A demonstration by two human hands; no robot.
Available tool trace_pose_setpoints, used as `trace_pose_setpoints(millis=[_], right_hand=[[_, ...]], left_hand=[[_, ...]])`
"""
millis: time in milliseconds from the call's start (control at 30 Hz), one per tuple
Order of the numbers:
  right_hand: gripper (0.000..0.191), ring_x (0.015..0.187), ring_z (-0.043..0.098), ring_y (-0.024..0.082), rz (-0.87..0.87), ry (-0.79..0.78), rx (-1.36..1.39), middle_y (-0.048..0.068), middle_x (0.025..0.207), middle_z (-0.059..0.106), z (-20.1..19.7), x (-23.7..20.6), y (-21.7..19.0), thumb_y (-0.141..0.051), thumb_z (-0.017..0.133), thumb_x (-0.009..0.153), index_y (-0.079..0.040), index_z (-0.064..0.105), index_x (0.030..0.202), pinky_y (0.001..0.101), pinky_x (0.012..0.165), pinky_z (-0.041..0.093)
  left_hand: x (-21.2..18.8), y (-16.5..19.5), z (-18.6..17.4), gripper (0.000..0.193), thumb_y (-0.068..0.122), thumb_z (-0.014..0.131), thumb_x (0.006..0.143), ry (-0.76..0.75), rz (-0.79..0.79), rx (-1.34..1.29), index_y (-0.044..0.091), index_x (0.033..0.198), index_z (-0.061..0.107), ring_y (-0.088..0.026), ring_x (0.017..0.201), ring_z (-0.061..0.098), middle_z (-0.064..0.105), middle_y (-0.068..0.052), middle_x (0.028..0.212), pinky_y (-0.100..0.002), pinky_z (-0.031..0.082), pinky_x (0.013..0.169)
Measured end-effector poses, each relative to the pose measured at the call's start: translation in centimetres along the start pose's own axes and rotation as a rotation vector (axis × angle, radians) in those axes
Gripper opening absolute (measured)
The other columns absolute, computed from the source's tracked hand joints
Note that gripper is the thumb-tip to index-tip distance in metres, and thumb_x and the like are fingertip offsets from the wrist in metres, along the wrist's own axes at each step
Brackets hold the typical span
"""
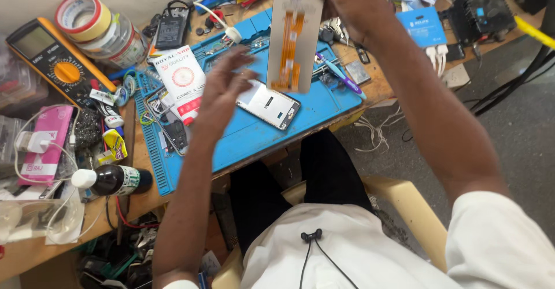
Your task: The person works on a disassembled smartphone at a repair bench, scraping and brushing old adhesive from the phone frame with a metal tool and a toothbrush. They then open a cardboard box, take out a new screen combo part, peel its backing, and hold the phone chassis while aligning the new display flex cable.
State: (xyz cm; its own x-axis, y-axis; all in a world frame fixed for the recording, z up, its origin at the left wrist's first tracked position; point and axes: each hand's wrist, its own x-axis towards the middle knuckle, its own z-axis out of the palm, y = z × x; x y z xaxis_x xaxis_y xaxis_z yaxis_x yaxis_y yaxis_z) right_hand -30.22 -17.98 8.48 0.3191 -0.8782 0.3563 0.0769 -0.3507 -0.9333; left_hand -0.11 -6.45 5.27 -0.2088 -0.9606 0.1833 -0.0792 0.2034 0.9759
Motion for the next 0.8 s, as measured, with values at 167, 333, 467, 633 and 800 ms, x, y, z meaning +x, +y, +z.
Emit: trace_pose_setpoints(millis=[167, 333, 467, 633, 800], right_hand=[[0.029, 0.079, 0.071, 0.012, 0.05, -0.029, -0.027, 0.007, 0.094, 0.073, 3.0, -2.1, -2.1, -0.028, 0.064, 0.109, 0.0, 0.067, 0.112, 0.0302, 0.068, 0.06], [0.037, 0.07, 0.057, 0.008, 0.199, 0.131, -0.008, 0.005, 0.087, 0.071, 5.9, -6.5, -0.9, -0.034, 0.056, 0.112, 0.0, 0.071, 0.112, 0.0263, 0.064, 0.052], [0.027, 0.089, 0.072, 0.01, 0.208, 0.074, 0.092, 0.006, 0.103, 0.076, 8.5, -10.2, 1.5, -0.016, 0.07, 0.098, 0.001, 0.067, 0.119, 0.0266, 0.078, 0.06], [0.025, 0.092, 0.074, 0.011, 0.209, 0.108, 0.204, 0.009, 0.103, 0.077, 9.6, -11.1, 3.7, -0.004, 0.075, 0.094, 0.003, 0.067, 0.117, 0.0276, 0.082, 0.062], [0.026, 0.092, 0.075, 0.011, 0.201, 0.099, 0.129, 0.01, 0.102, 0.077, 9.5, -10.8, 4.3, -0.006, 0.074, 0.095, 0.003, 0.067, 0.118, 0.0276, 0.083, 0.064]], left_hand=[[0.2, -1.6, 4.3, 0.032, 0.008, 0.065, 0.101, -0.173, -0.098, -0.434, -0.004, 0.131, 0.06, -0.01, 0.102, 0.071, 0.074, -0.01, 0.117, -0.029, 0.061, 0.089], [-0.8, -3.1, 5.0, 0.026, 0.005, 0.066, 0.102, -0.075, -0.043, -0.512, -0.004, 0.126, 0.063, -0.01, 0.097, 0.071, 0.076, -0.01, 0.112, -0.028, 0.06, 0.087], [-1.7, -4.2, 5.5, 0.025, 0.004, 0.068, 0.1, 0.013, -0.005, -0.487, -0.004, 0.123, 0.065, -0.009, 0.097, 0.071, 0.075, -0.007, 0.109, -0.028, 0.06, 0.089], [-2.2, -4.3, 5.3, 0.025, 0.007, 0.07, 0.1, 0.061, 0.007, -0.312, -0.003, 0.122, 0.067, -0.007, 0.096, 0.069, 0.075, -0.005, 0.107, -0.026, 0.058, 0.088], [-1.0, -4.2, 3.8, 0.025, 0.009, 0.072, 0.097, 0.002, 0.0, -0.198, -0.001, 0.119, 0.066, -0.006, 0.09, 0.07, 0.075, -0.003, 0.102, -0.024, 0.059, 0.081]])
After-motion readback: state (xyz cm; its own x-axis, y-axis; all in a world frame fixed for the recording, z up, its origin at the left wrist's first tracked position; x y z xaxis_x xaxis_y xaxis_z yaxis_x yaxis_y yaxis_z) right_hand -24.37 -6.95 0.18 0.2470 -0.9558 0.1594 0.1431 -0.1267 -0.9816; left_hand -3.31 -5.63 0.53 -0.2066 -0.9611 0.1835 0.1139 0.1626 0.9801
